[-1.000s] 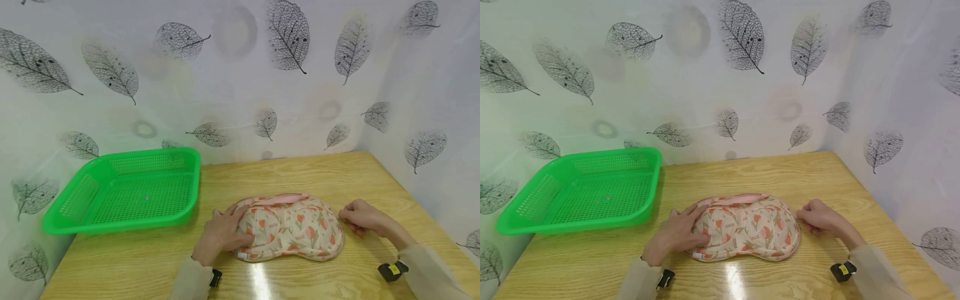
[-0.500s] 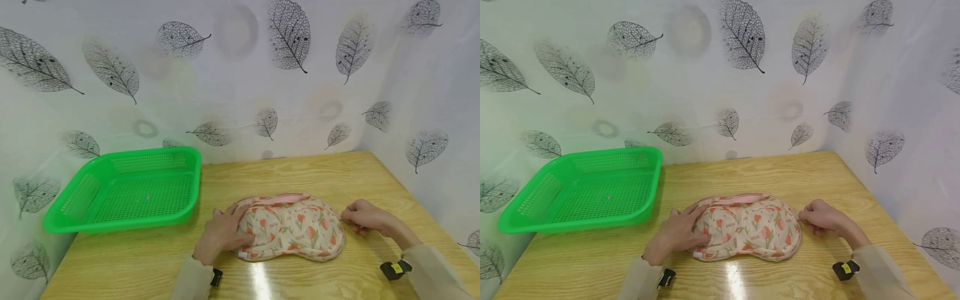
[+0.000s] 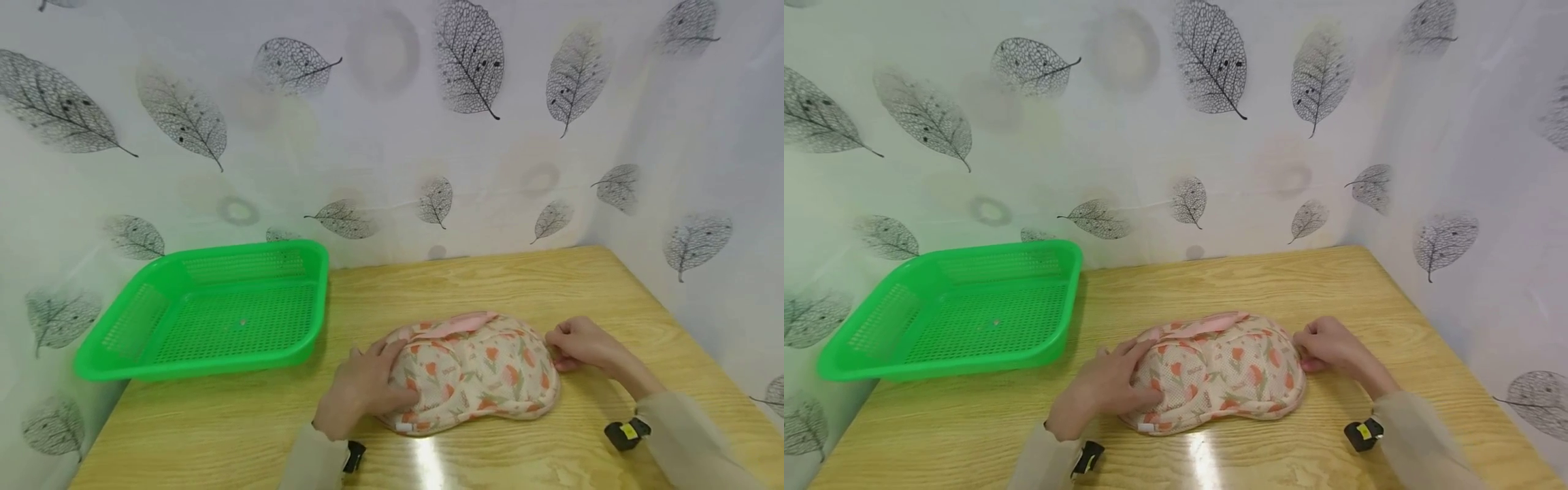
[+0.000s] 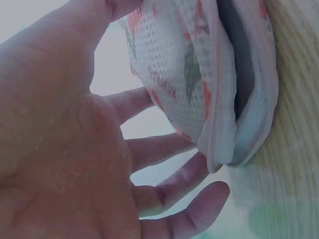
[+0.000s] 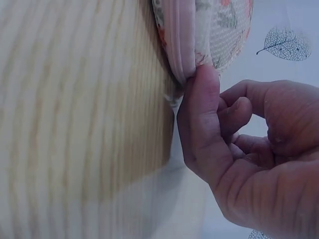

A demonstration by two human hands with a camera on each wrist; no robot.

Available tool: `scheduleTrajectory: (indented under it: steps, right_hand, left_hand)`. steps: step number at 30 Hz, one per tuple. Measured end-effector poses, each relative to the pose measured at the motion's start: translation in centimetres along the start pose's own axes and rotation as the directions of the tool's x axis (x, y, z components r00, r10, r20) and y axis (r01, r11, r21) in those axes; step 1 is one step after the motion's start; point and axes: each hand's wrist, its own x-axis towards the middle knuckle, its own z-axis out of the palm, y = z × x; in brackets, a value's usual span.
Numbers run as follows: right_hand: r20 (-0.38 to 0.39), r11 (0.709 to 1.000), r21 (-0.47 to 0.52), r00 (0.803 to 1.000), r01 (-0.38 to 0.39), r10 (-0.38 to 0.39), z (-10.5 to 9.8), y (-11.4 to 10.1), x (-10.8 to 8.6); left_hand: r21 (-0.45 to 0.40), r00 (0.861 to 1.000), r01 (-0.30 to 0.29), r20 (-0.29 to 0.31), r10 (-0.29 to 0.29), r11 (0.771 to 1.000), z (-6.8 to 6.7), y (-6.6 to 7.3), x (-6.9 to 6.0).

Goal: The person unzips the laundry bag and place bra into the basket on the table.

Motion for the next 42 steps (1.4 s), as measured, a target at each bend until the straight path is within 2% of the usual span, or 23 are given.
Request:
scheduleTrajectory:
  steps: [4,6,8,10,12,13,16,18,20,22,24,26,28,30,34,36,39,42]
  right_hand:
    - [0.007,0.998,0.066,1.0,0.006,-0.007,0.9,-0.6,0.5]
    - [0.007,0.995,0.101,1.0,0.005,-0.006,1.3,-0.7,0.6]
    - [0.002,0.993,0.114,1.0,-0.002,0.002,1.5,-0.7,0.6]
    - [-0.001,0.993,0.119,1.0,-0.004,0.004,1.6,-0.6,0.5]
    - [-0.002,0.993,0.121,1.0,-0.005,0.005,1.6,-0.5,0.5]
    - [-0.004,0.993,0.121,1.0,-0.007,0.008,1.5,-0.4,0.5]
    - [-0.004,0.995,0.104,1.0,0.0,0.001,1.4,-0.3,0.3]
    - [-0.017,0.997,0.074,1.0,0.009,-0.007,1.4,-0.2,0.2]
    - [-0.047,1.0,0.022,0.999,0.017,-0.016,1.5,0.0,0.1]
    - [-0.078,0.999,-0.027,0.997,0.02,-0.022,1.6,0.1,0.0]
    - [-0.11,0.995,-0.096,0.993,0.036,-0.046,1.7,0.2,-0.1]
    - [-0.127,0.984,-0.161,0.988,0.07,-0.091,1.5,0.3,-0.2]
    - [-0.133,0.964,-0.236,0.979,0.123,-0.157,1.3,0.3,-0.3]
    - [-0.126,0.927,-0.317,0.96,0.199,-0.249,1.0,0.5,-0.2]
    - [-0.08,0.812,-0.477,0.903,0.337,-0.422,0.6,0.6,0.1]
    - [-0.044,0.74,-0.543,0.867,0.396,-0.497,0.5,0.6,0.3]
    - [0.003,0.669,-0.591,0.831,0.45,-0.556,0.4,0.3,0.4]
    - [0.026,0.618,-0.632,0.81,0.467,-0.586,0.4,0.1,0.5]
  left_hand:
    - [0.008,0.999,0.032,-0.019,-0.032,0.999,-0.5,-0.4,-0.5]
    - [0.016,0.999,0.03,-0.031,-0.03,0.999,-1.1,-0.1,-1.1]
    - [0.031,0.999,-0.004,-0.033,0.005,1.0,-1.8,1.0,-1.6]
    - [0.057,0.996,-0.073,-0.04,0.075,0.996,-2.3,2.7,-1.7]
    - [0.101,0.984,-0.17,-0.039,0.175,0.98,-2.3,4.8,-1.2]
    - [0.132,0.973,-0.222,-0.031,0.228,0.966,-2.2,5.9,-0.7]
    - [0.23,0.926,-0.365,-0.009,0.377,0.902,-1.0,9.0,1.6]
    - [0.282,0.912,-0.399,0.029,0.408,0.872,0.0,10.6,3.3]
    - [0.318,0.919,-0.386,0.054,0.39,0.866,0.9,11.7,4.7]
    - [0.336,0.938,-0.345,0.083,0.337,0.876,1.6,12.3,5.6]
    - [0.34,0.951,-0.31,0.109,0.29,0.888,2.1,12.7,6.2]
    - [0.337,0.955,-0.296,0.124,0.27,0.894,2.3,13.0,6.5]
    - [0.344,0.955,-0.295,0.136,0.263,0.891,2.5,13.4,6.7]
    - [0.353,0.956,-0.293,0.139,0.259,0.889,2.6,13.7,6.8]
    - [0.374,0.959,-0.282,0.144,0.245,0.883,2.5,13.9,6.8]
    - [0.385,0.96,-0.279,0.138,0.244,0.88,2.4,14.0,6.8]
    - [0.394,0.962,-0.275,0.118,0.248,0.877,2.2,14.0,6.7]
    - [0.405,0.964,-0.267,0.099,0.248,0.875,2.1,14.0,6.7]
